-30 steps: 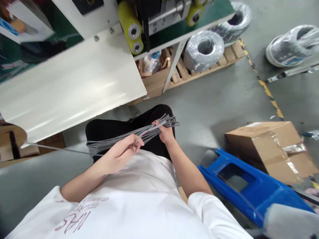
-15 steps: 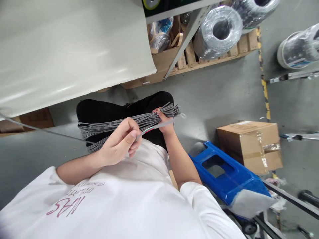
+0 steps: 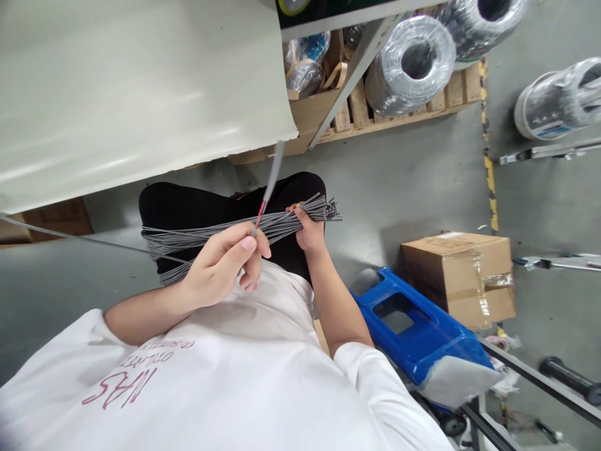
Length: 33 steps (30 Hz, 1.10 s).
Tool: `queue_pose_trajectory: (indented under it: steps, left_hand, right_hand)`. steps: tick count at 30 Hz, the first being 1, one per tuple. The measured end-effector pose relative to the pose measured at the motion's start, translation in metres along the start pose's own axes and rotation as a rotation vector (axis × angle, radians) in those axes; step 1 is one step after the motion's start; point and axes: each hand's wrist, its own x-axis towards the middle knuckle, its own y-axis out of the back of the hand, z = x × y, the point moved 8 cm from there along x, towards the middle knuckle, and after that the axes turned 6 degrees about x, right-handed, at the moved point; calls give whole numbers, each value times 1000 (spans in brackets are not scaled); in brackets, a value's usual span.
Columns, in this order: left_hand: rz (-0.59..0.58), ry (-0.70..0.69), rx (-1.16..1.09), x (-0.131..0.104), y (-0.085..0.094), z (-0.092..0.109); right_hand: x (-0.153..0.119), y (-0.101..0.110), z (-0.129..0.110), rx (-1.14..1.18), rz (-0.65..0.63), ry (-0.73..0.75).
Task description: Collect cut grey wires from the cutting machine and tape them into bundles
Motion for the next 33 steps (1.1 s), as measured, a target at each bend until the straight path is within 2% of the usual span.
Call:
queue_pose_trajectory:
  steps: [14,17,33]
  left_hand:
    - [0,20,21,2,0,-5]
    - [14,19,30,2,1,-5]
    - [-10,36,75,2,0,-5]
  right_hand:
    - [-1,-1,2,35,-4,-40]
    - [0,1,2,8,19,-33]
    - [-1,-4,-2,65,-33,10]
